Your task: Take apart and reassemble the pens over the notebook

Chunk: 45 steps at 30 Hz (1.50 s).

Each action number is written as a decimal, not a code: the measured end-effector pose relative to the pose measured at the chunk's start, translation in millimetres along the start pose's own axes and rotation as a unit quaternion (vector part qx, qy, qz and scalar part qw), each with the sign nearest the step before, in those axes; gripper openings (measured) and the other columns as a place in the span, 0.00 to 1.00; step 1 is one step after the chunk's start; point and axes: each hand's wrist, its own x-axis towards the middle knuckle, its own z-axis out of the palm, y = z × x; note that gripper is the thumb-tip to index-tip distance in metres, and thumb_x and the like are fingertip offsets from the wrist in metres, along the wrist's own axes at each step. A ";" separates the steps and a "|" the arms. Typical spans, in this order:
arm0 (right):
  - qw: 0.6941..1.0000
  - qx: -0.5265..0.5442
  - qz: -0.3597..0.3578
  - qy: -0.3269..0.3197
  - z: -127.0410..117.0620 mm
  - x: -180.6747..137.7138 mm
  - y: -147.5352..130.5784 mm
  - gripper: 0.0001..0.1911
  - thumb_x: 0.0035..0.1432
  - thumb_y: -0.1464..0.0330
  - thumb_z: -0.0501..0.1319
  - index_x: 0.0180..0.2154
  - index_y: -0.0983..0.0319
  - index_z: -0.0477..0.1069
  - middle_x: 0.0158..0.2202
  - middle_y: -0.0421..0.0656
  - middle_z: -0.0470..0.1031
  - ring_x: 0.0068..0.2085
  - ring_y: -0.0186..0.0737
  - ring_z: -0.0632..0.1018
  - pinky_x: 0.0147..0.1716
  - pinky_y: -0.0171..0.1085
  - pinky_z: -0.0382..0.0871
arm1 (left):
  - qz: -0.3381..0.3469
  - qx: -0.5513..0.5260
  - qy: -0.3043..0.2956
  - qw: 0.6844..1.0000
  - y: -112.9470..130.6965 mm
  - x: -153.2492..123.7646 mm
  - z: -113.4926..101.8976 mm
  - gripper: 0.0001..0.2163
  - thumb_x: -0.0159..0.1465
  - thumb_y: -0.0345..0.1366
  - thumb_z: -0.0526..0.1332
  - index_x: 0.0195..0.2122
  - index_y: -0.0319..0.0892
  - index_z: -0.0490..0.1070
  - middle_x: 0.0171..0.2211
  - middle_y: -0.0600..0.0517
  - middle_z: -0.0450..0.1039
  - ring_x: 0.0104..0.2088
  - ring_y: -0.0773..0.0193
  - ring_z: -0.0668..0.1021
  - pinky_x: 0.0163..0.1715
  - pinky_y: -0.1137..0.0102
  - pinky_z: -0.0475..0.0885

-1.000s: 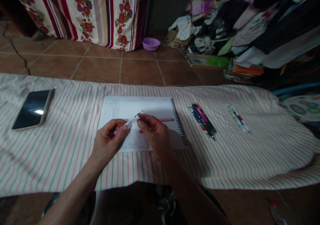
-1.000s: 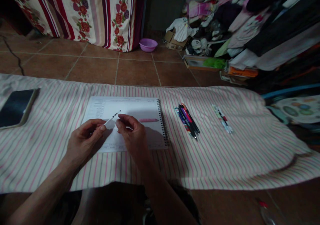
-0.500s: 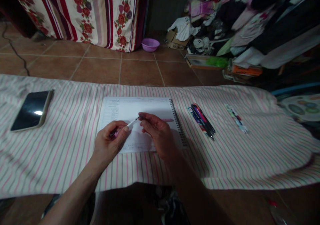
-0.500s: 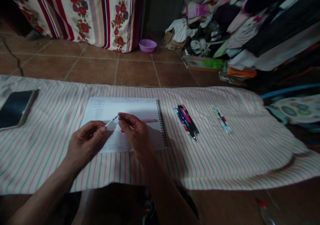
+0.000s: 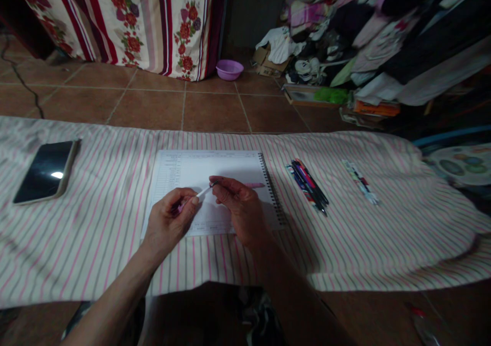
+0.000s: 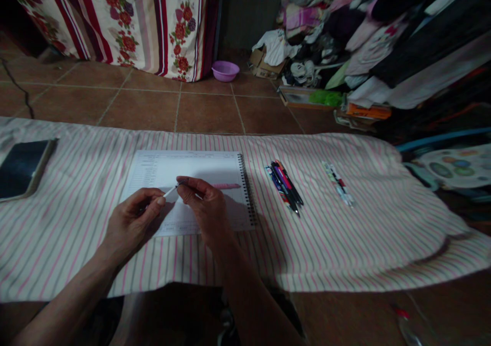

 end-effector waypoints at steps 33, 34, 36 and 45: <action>0.996 -0.088 -0.033 -0.009 -1.3 -0.9 -1.1 0.10 0.47 0.63 0.65 0.33 0.58 0.80 0.24 0.37 0.74 0.26 0.31 0.67 0.26 0.32 0.60 | 0.005 0.030 -0.009 1.000 2.9 0.4 -1.2 0.09 0.60 0.43 0.61 0.32 0.42 0.72 0.23 0.55 0.69 0.22 0.69 0.68 0.21 0.75 0.64; 0.996 -0.087 -0.032 -0.013 -1.4 -0.8 -0.9 0.10 0.47 0.63 0.65 0.33 0.58 0.80 0.24 0.37 0.74 0.26 0.31 0.67 0.27 0.32 0.61 | 0.006 0.035 -0.009 0.999 3.7 0.4 -1.4 0.10 0.60 0.43 0.61 0.32 0.42 0.72 0.23 0.55 0.69 0.23 0.69 0.69 0.21 0.75 0.64; 0.996 -0.081 -0.031 -0.019 -1.6 -0.3 -0.3 0.10 0.47 0.63 0.65 0.33 0.58 0.80 0.25 0.37 0.74 0.26 0.31 0.68 0.27 0.32 0.62 | 0.009 0.044 -0.010 0.999 4.5 0.4 -1.7 0.10 0.60 0.43 0.61 0.32 0.42 0.72 0.24 0.54 0.70 0.23 0.69 0.69 0.22 0.75 0.64; 0.997 -0.068 -0.031 -0.022 -1.8 0.0 1.5 0.09 0.48 0.63 0.65 0.34 0.57 0.80 0.26 0.37 0.75 0.27 0.30 0.68 0.28 0.31 0.62 | 0.001 0.021 -0.004 1.000 2.0 -0.1 0.3 0.09 0.60 0.43 0.61 0.32 0.42 0.71 0.23 0.55 0.68 0.21 0.70 0.67 0.21 0.75 0.63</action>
